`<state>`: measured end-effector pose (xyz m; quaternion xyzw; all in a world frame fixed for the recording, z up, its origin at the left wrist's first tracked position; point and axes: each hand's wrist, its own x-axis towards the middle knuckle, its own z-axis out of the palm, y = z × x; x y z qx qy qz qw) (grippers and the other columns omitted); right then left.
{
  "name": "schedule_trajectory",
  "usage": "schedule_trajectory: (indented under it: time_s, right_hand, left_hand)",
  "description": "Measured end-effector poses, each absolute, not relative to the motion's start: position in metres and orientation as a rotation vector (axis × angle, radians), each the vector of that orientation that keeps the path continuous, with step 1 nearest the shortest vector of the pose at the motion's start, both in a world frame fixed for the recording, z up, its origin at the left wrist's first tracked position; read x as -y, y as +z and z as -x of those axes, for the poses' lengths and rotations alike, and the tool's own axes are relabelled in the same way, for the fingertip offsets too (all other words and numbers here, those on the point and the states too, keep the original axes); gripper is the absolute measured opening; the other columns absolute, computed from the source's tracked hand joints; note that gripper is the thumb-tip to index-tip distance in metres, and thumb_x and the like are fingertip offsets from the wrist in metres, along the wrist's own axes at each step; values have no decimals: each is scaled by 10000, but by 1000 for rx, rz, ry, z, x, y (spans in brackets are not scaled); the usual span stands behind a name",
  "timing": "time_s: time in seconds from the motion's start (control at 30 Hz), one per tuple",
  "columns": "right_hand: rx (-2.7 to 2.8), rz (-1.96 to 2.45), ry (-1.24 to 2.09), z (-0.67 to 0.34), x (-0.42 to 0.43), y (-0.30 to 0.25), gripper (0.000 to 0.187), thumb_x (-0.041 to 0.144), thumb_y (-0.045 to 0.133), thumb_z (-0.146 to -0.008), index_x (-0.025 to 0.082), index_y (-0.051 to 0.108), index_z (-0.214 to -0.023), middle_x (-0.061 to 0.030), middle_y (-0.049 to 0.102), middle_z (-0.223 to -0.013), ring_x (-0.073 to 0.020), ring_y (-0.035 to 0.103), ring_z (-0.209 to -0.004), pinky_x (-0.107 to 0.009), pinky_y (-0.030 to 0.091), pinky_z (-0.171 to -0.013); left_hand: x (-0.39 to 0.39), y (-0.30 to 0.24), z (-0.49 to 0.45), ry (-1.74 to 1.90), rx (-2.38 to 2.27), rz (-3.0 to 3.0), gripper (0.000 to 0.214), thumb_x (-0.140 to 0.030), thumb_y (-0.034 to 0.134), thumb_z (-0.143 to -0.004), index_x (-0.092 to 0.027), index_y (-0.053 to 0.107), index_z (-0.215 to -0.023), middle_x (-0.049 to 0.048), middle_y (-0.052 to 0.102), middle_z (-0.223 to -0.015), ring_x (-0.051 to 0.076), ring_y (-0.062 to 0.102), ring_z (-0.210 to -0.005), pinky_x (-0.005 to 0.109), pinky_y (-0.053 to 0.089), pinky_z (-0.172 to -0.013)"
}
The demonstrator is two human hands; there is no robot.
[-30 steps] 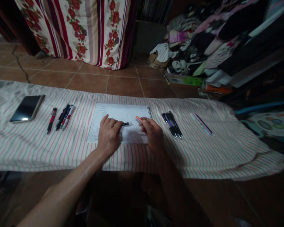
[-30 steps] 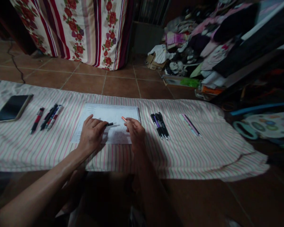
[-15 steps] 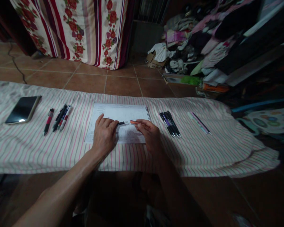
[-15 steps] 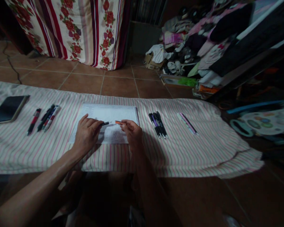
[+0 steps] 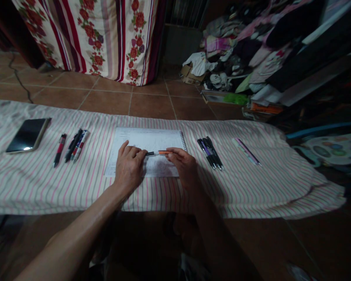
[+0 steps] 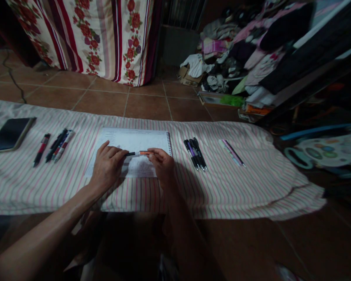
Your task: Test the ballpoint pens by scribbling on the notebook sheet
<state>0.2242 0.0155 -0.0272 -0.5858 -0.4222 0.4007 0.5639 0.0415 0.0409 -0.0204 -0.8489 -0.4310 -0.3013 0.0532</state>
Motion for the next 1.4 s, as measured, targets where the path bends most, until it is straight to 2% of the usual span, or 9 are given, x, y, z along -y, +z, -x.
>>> schedule_trajectory:
  time_s: [0.33, 0.7, 0.97, 1.4]
  right_hand:
    - [1099, 1432, 888, -226, -14, -26, 226, 291, 614, -706, 176, 675, -891, -26, 719, -774, -155, 643, -700, -250, 481, -637]
    - [1137, 1440, 854, -226, -14, -28, 226, 282, 597, -718, 180, 680, -901, -32, 722, -795, -162, 652, -713, -267, 497, -664]
    - [1193, 1428, 833, -227, -16, -34, 222, 293, 597, -725, 190, 678, -905, -51, 717, -911, -183, 660, -810, -291, 515, -721]
    - [1248, 1405, 819, -226, -18, -40, 224, 316, 595, -737, 191, 669, -907, -62, 719, -907, -197, 671, -828, -313, 523, -758]
  left_hand:
    - [-39, -19, -43, -896, 1311, 2576, 235, -107, 460, -819, -173, 648, -944, 46, 629, -795, 193, 537, -823, 460, 328, -1038]
    - [-39, -20, -45, -913, 1277, 2580, 222, -107, 460, -824, -175, 641, -933, 46, 626, -779, 195, 534, -810, 477, 334, -1030]
    - [-37, -19, -46, -900, 1276, 2599, 237, -103, 464, -815, -175, 647, -947, 53, 630, -805, 200, 533, -842, 474, 324, -1041]
    - [-38, -20, -45, -945, 1239, 2632, 228, -110, 450, -833, -150, 617, -984, 52, 633, -811, 198, 542, -835, 474, 317, -1050]
